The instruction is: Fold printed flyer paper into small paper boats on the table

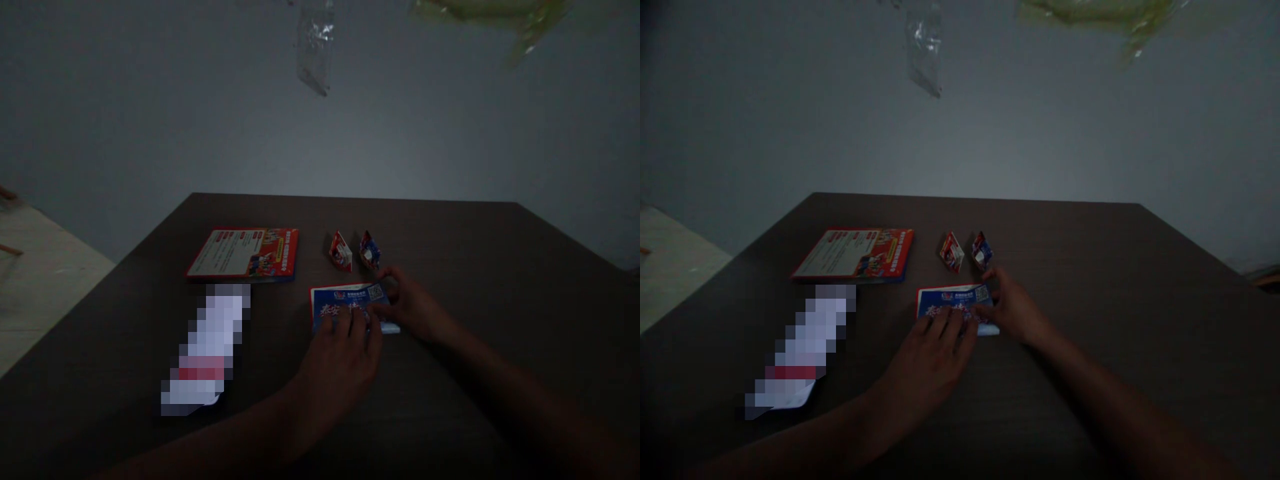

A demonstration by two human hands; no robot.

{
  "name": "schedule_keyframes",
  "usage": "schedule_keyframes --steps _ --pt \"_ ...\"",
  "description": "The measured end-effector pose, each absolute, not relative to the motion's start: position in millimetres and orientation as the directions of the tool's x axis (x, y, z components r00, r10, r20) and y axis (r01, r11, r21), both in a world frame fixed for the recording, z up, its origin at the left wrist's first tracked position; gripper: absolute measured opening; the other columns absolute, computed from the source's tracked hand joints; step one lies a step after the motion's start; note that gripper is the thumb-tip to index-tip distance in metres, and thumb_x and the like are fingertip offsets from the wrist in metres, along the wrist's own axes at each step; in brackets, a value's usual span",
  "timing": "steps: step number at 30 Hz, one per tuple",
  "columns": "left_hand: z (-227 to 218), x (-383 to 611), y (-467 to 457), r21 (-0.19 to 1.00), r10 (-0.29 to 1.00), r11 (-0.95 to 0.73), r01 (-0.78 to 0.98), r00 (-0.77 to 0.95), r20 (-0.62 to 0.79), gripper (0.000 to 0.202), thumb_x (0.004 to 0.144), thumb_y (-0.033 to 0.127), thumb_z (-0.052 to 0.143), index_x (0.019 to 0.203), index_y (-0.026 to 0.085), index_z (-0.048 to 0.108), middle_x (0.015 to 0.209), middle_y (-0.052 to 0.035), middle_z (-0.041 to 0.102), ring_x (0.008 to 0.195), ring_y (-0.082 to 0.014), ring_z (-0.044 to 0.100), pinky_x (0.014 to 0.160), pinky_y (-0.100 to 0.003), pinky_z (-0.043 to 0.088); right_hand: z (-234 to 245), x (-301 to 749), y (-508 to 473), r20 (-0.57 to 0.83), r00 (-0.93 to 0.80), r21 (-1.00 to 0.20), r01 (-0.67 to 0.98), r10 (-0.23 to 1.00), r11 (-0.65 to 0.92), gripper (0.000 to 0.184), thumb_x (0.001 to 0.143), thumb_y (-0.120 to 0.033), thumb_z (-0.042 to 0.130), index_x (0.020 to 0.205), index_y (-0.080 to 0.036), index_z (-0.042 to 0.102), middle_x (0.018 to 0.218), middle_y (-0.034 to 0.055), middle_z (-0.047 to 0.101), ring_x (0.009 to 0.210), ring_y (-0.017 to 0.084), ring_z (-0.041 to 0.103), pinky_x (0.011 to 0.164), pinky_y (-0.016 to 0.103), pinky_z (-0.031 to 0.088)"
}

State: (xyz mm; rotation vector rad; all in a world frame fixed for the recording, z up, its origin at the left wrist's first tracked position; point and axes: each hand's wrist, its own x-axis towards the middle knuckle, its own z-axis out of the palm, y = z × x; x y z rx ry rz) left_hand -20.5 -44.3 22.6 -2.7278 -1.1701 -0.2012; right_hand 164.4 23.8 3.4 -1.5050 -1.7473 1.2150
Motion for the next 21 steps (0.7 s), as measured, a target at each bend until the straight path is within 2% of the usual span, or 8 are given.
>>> schedule_keyframes --steps 4,9,11,14,17,21 --pt "22.7 -19.8 -43.4 -0.118 0.714 -0.666 0.737 0.675 0.186 0.041 0.089 0.015 0.044 0.129 0.009 0.045 0.117 -0.0195 0.058 0.107 -0.0318 0.056 0.084 -0.048 0.049 8.1 161.0 22.1 -0.184 -0.215 -0.863 0.502 0.959 -0.053 0.049 0.071 -0.025 0.069 0.112 -0.023 0.042 0.069 -0.0004 0.066 0.058 0.018 0.063 0.046 0.025 0.043" --pt "27.3 -26.1 -38.0 -0.107 0.717 -0.669 0.736 0.677 0.169 0.033 0.089 0.014 0.042 0.12 0.008 0.051 0.108 -0.0163 0.062 0.093 -0.0284 0.062 0.073 -0.044 0.052 16.2 160.2 18.6 -0.216 -0.225 -0.906 0.408 0.95 -0.109 0.062 0.068 -0.036 0.073 0.119 -0.023 0.04 0.067 -0.0007 0.067 0.058 0.019 0.063 0.048 0.026 0.045" --pt "32.0 -31.2 -36.1 -0.094 0.716 -0.671 0.735 0.676 0.176 0.032 0.089 0.012 0.04 0.119 0.008 0.051 0.106 -0.0153 0.063 0.092 -0.028 0.062 0.071 -0.043 0.053 16.1 163.3 17.6 -0.172 -0.205 -0.92 0.382 0.963 -0.083 0.058 0.07 -0.042 0.072 0.117 -0.023 0.045 0.069 -0.0005 0.066 0.059 0.018 0.062 0.05 0.026 0.044" --pt "37.8 -40.8 -33.5 -0.039 0.689 -0.692 0.721 0.676 0.262 0.033 0.09 0.01 0.039 0.121 0.009 0.049 0.108 -0.0141 0.065 0.092 -0.0266 0.063 0.07 -0.041 0.054 13.6 169.7 16.4 -0.082 -0.112 -0.957 0.286 0.99 -0.047 0.043 0.076 -0.049 0.066 0.106 -0.021 0.054 0.071 0.0002 0.064 0.059 0.015 0.059 0.051 0.026 0.044" --pt "37.9 -48.9 -30.5 0.076 0.663 -0.715 0.695 0.64 0.387 0.034 0.09 0.009 0.04 0.123 0.012 0.047 0.109 -0.0112 0.066 0.093 -0.0227 0.064 0.074 -0.038 0.054 12.4 175.3 15.8 -0.026 -0.024 -0.981 0.193 0.999 -0.021 0.034 0.083 -0.053 0.056 0.097 -0.021 0.058 0.074 0.0009 0.061 0.06 0.015 0.057 0.053 0.026 0.045" --pt "33.9 -52.0 -27.3 0.375 0.738 -0.653 0.658 0.443 0.509 0.029 0.09 0.017 0.047 0.119 0.016 0.05 0.104 -0.0075 0.067 0.088 -0.0179 0.065 0.075 -0.032 0.053 13.2 179.8 15.9 0.078 0.053 -0.959 0.278 0.996 0.061 0.035 0.086 -0.053 0.051 0.093 -0.021 0.063 0.078 0.0032 0.062 0.073 0.018 0.059 0.065 0.03 0.047"
